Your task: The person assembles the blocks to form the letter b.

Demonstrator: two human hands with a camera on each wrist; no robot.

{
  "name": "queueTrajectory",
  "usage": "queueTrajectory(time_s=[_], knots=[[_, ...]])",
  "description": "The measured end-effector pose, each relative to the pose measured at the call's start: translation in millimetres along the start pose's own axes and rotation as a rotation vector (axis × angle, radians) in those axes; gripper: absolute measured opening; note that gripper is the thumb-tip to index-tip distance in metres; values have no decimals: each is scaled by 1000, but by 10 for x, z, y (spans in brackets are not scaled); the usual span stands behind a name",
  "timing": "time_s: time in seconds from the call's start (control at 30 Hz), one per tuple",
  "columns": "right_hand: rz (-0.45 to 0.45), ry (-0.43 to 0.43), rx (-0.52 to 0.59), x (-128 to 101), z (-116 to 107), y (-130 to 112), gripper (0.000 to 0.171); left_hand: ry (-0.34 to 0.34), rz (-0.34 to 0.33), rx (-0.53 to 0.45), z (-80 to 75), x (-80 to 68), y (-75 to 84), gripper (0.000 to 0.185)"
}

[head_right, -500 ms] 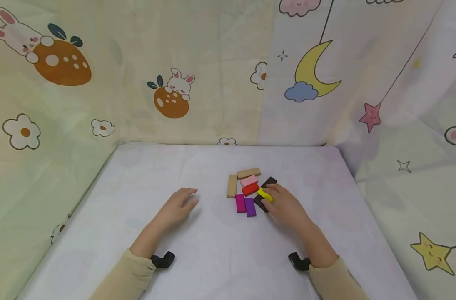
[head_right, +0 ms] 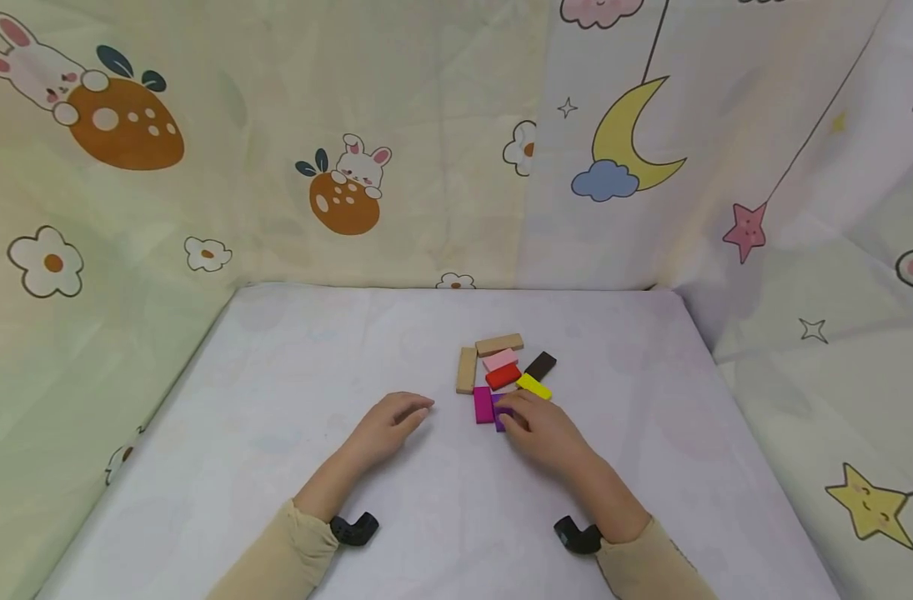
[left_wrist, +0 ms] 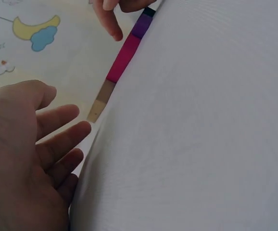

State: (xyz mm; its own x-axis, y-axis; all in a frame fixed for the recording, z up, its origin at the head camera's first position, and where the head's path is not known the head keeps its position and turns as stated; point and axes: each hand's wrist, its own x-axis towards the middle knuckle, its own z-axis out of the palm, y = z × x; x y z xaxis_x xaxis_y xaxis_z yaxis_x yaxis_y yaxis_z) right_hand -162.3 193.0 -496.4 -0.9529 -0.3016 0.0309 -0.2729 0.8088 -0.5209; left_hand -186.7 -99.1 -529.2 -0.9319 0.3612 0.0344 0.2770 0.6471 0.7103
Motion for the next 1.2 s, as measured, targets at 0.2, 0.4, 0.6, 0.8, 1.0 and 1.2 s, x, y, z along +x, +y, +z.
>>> queueTrajectory(time_s=[0.2, 0.4, 0.6, 0.8, 1.0, 1.2], knots=[[-10, 20, -34, -6, 25, 34, 15, -8, 84, 36, 29, -15, -44, 28], [-51, -20, -45, -28, 24, 36, 35, 4, 117, 60, 34, -23, -42, 26], [-32, -115, -97, -26, 39, 58, 66, 8, 119, 78, 37, -26, -46, 25], [-23, -122, -70, -28, 6, 46, 63, 12, 140, 84, 40, -22, -70, 25], [-86, -102, -10, -25, 10, 25, 57, 18, 169, 90, 49, -23, -81, 29], [-134, -112, 5, 14, 87, -122, 55, 36, 213, 96, 51, -10, -95, 35]])
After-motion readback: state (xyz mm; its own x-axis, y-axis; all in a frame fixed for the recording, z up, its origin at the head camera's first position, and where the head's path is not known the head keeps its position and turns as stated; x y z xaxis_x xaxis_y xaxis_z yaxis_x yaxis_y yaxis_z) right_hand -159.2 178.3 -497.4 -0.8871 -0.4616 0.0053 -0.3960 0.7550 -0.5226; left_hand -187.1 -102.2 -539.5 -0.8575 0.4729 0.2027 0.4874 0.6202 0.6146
